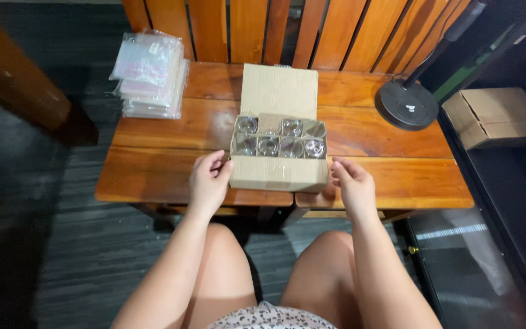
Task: The person opens a cardboard box containing small clear glasses and removes them one by one, placing them on a wooden bench. The person then closes the empty box and moves it to a nearby shelf.
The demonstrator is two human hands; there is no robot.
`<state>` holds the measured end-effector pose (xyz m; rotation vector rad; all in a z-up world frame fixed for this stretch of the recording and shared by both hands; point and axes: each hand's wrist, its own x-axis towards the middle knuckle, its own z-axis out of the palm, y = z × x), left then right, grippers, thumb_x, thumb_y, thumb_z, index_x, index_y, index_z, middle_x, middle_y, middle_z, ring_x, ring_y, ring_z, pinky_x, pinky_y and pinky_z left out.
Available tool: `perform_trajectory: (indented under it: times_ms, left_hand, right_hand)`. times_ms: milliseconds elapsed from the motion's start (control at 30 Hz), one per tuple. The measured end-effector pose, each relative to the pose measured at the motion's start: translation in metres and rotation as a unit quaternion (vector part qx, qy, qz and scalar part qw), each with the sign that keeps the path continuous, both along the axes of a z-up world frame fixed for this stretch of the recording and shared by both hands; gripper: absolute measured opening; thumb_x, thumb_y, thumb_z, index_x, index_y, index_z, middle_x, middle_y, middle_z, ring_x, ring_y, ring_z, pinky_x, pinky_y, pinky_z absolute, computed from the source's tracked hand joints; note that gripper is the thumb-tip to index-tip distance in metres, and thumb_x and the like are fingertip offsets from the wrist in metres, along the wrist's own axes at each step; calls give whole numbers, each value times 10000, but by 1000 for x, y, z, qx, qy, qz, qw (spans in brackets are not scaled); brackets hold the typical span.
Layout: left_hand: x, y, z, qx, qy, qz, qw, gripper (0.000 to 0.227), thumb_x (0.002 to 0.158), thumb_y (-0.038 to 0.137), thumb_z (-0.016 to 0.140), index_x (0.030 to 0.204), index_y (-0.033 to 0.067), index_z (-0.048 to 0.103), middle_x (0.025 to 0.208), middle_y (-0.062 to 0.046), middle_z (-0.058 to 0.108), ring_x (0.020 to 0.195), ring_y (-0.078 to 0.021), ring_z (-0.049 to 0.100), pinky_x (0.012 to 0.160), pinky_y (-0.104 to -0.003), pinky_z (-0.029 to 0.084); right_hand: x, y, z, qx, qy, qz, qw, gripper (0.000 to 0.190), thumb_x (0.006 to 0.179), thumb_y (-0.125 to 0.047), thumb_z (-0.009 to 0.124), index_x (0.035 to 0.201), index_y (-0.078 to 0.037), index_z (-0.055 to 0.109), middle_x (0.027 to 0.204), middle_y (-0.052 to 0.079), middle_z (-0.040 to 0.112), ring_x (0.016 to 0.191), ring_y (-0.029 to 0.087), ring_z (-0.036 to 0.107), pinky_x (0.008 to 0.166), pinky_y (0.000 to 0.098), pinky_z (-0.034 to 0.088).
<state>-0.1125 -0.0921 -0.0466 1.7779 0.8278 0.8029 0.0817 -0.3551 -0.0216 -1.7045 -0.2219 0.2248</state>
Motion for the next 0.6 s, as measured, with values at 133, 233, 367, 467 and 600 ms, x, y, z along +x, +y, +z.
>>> perform_trajectory:
  times_ms: [133,233,367,467,600]
  left_hand:
    - [-15,-29,20,-22,18,-19,999,442,905,225,798,1291,32,706,1255,-199,652,1166,-349,677,947,-353,596]
    - [-21,-43,33,-29,45,-32,998,514,912,256,794,1353,27,664,1302,-223,637,1194,-359,663,961,-352,593]
    - [-24,-50,47,-59,66,-48,995,610,929,293,772,1435,7,583,1413,-260,558,1266,-375,614,1008,-383,565]
    - [-29,-59,64,-97,65,-56,992,645,943,286,746,1473,-10,529,1466,-280,501,1326,-393,559,1052,-391,536]
    - [-31,-64,73,-137,48,-58,988,697,934,255,753,1494,-58,482,1505,-306,447,1396,-436,477,1109,-424,489]
  right_hand:
    - [-30,-7,12,-25,11,4,1000,324,973,-166,726,1272,-42,724,1117,183,738,990,191,695,811,332,616]
    - [-49,-6,27,-33,18,28,999,348,967,-173,729,1284,-30,717,1170,225,727,1035,240,699,851,360,612]
    - [-52,-8,25,-20,16,46,999,406,976,-124,701,1348,33,650,1242,239,690,1079,246,675,885,385,601]
    - [-53,-8,22,-14,12,49,999,422,979,-113,688,1371,33,631,1209,215,680,1057,225,665,869,378,610]
    - [-59,-6,24,-18,13,47,999,458,972,-104,693,1403,25,606,1161,182,662,1011,191,650,827,361,629]
